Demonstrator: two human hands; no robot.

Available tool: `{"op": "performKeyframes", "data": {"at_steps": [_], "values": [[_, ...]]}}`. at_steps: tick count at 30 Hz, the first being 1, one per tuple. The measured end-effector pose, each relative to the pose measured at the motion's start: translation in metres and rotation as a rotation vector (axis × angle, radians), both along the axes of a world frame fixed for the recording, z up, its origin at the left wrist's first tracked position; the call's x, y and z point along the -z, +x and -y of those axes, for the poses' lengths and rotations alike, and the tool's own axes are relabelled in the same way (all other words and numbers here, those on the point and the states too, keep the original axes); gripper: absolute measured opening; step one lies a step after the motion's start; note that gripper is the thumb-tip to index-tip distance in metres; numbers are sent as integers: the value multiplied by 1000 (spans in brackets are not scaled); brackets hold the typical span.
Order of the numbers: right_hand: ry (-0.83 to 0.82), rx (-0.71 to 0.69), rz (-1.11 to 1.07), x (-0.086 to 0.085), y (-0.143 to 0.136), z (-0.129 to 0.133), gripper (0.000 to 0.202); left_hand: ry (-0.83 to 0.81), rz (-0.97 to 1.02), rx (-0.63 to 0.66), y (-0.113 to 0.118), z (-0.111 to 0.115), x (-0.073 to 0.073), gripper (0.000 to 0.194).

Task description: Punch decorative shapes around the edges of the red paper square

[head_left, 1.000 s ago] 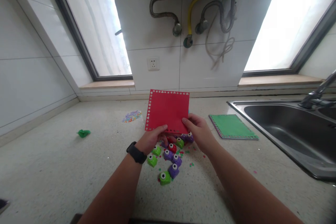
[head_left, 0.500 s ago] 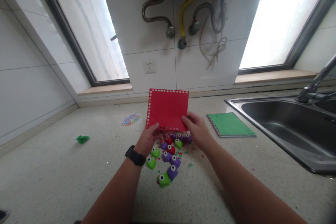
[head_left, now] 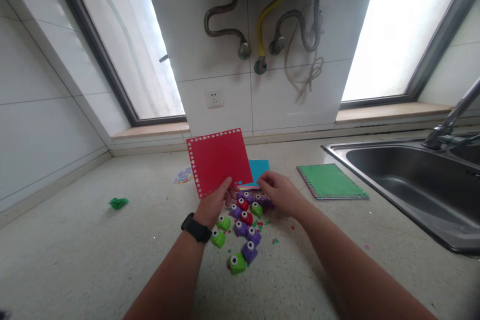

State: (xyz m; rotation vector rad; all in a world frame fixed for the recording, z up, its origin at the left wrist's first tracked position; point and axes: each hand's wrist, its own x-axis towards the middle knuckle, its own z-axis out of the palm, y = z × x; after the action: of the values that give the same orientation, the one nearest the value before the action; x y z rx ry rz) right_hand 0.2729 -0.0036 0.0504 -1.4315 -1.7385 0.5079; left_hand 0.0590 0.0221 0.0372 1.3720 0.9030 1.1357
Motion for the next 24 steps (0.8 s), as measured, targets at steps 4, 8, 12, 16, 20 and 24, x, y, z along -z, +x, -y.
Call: {"op": "performKeyframes", "data": {"at_steps": [4,8,12,16,20,24], "values": [[-15,-78,451,0,0,10,17,21,94,-77,1,-4,4,42],[-13,-78,753,-2,-6,16,23,12,173,-122,2,-2,2,38],[-26,-81,797,-4,-11,17,16,-20,278,-141,4,-1,-1,35],[-24,-84,736,-6,-9,19,10,-96,394,-117,6,1,-6,38],[-28,-100,120,-16,-7,20,16,-154,477,-87,8,7,-11,40],[-5,-248,-606,-27,-11,25,31,-180,525,-32,9,13,-17,40]]}}
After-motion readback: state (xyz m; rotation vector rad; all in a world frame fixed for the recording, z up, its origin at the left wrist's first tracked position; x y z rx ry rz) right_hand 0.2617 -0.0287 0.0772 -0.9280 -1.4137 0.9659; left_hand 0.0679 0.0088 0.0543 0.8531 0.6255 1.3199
